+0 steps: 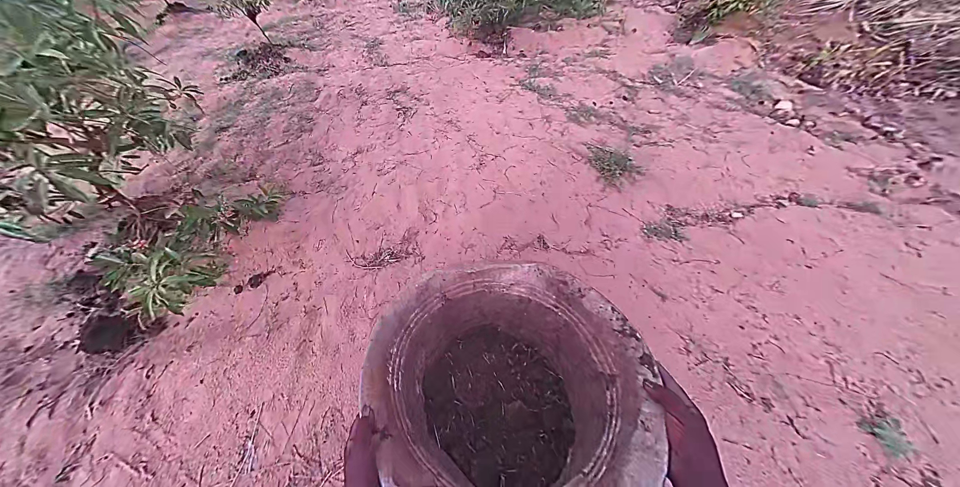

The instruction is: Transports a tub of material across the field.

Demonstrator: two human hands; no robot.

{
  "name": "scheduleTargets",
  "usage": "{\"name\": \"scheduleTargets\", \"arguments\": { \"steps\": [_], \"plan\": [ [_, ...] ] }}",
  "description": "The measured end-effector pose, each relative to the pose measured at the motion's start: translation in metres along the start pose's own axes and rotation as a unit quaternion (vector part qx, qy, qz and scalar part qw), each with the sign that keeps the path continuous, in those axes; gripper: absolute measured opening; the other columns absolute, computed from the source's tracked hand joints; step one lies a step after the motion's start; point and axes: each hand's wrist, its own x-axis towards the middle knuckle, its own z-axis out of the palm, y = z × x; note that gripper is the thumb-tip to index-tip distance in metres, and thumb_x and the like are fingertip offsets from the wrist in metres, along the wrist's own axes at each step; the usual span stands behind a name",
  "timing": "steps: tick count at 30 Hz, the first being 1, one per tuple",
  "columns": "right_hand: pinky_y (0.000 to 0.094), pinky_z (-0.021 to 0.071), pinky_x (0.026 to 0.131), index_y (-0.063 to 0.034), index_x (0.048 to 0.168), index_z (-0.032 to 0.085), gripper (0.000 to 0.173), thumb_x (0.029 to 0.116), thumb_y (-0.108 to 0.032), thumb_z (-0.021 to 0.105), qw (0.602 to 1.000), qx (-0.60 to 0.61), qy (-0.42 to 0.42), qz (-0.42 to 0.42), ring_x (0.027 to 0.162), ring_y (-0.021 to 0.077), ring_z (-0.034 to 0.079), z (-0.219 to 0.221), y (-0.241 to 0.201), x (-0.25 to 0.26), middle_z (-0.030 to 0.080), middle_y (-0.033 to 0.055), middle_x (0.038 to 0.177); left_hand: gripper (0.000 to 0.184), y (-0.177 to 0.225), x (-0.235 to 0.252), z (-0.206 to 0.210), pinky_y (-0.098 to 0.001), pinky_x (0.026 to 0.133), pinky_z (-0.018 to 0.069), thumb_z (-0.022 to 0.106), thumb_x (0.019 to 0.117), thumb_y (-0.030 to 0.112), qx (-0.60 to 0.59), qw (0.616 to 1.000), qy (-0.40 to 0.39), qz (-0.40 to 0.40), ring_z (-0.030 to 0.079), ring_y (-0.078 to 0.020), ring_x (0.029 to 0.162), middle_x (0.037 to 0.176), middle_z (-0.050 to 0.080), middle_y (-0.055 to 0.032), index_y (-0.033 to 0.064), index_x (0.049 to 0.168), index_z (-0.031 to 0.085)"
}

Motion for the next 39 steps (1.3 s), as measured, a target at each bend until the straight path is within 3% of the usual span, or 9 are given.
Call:
{"name": "scheduleTargets", "arguments": {
  "steps": [4,12,16,21,25,28,31,34,39],
  "plan": [
    [0.0190,0.0574,0.084,-0.0023,0.146,0.045,0.050,0.0957,0.001,0.040,1.000,-0.010,-0.011,0.001,0.098,-0.0014,0.066,0.065,-0.024,0.078,0.067,-0.0011,0.121,0.026,0.033,0.049,0.069,-0.0250,0.069,0.0578,0.032,0.1098,0.014,-0.008,1.000,0.019,-0.008,0.064,-0.0034,0.073,0.086,0.062,-0.0014,-0.0006,0.119,0.052],
    [0.0187,0.0568,0.083,0.0002,0.144,0.044,0.049,0.0960,0.002,0.037,0.999,-0.032,0.028,0.017,0.092,-0.0027,0.066,0.166,-0.032,0.197,0.066,-0.0019,0.113,0.022,0.067,0.197,0.199,-0.0260,0.069,0.0565,0.036,0.1072,0.012,0.010,0.998,-0.010,-0.062,0.062,-0.0045,0.071,0.084,0.059,-0.0017,-0.0009,0.115,0.052],
    [0.0201,0.0578,0.083,0.0000,0.142,0.047,0.046,0.0973,0.000,0.037,0.998,-0.028,0.052,0.011,0.093,-0.0010,0.067,0.217,-0.052,0.250,0.069,-0.0017,0.112,0.027,0.109,0.248,0.272,-0.0288,0.072,0.0560,0.038,0.1079,0.012,0.036,0.996,-0.019,-0.076,0.061,-0.0074,0.076,0.090,0.059,-0.0073,-0.0062,0.124,0.051],
    [0.0168,0.0567,0.083,-0.0001,0.142,0.045,0.045,0.0974,0.003,0.036,0.998,-0.002,0.061,0.010,0.092,-0.0047,0.066,0.260,-0.071,0.325,0.066,-0.0050,0.109,0.023,0.153,0.295,0.366,-0.0269,0.065,0.0574,0.037,0.1086,0.013,0.047,0.997,-0.033,-0.058,0.064,-0.0075,0.070,0.082,0.062,-0.0040,-0.0012,0.114,0.054],
    [0.0182,0.0589,0.080,-0.0037,0.138,0.048,0.042,0.0980,0.003,0.035,0.998,0.037,0.045,0.005,0.088,-0.0031,0.068,0.297,-0.066,0.418,0.070,-0.0073,0.104,0.024,0.159,0.348,0.445,-0.0291,0.065,0.0593,0.038,0.1094,0.014,0.018,0.999,-0.029,-0.036,0.067,-0.0100,0.070,0.082,0.066,-0.0059,-0.0008,0.111,0.057],
    [0.0206,0.0593,0.078,-0.0026,0.141,0.050,0.045,0.0973,0.002,0.040,0.997,0.042,0.068,0.011,0.089,0.0004,0.069,0.324,-0.062,0.482,0.070,-0.0022,0.108,0.024,0.147,0.382,0.491,-0.0292,0.065,0.0596,0.038,0.1096,0.015,0.015,0.999,-0.019,-0.027,0.067,-0.0098,0.071,0.083,0.066,-0.0060,-0.0003,0.112,0.057],
    [0.0192,0.0590,0.077,-0.0030,0.141,0.047,0.046,0.0967,0.003,0.037,0.998,0.056,0.031,0.000,0.088,-0.0017,0.068,0.373,-0.090,0.552,0.069,-0.0034,0.108,0.025,0.167,0.418,0.548,-0.0276,0.070,0.0568,0.036,0.1088,0.014,0.012,0.999,-0.034,0.003,0.063,-0.0064,0.074,0.087,0.061,-0.0042,-0.0023,0.118,0.052],
    [0.0188,0.0587,0.077,-0.0020,0.138,0.050,0.044,0.0965,0.003,0.039,0.998,0.045,0.039,-0.006,0.086,-0.0018,0.068,0.418,-0.115,0.612,0.070,-0.0031,0.106,0.022,0.182,0.461,0.603,-0.0258,0.069,0.0559,0.036,0.1081,0.013,0.021,0.999,-0.036,0.007,0.061,-0.0044,0.072,0.085,0.058,-0.0020,-0.0020,0.114,0.052],
    [0.0183,0.0587,0.073,-0.0021,0.134,0.055,0.041,0.0959,0.003,0.041,0.997,0.027,0.070,-0.011,0.084,-0.0014,0.068,0.498,-0.116,0.724,0.071,-0.0031,0.103,0.025,0.196,0.552,0.701,-0.0274,0.067,0.0579,0.033,0.1091,0.013,0.006,0.999,-0.043,-0.027,0.064,-0.0066,0.071,0.084,0.062,-0.0041,-0.0014,0.117,0.052]
  ]
}}
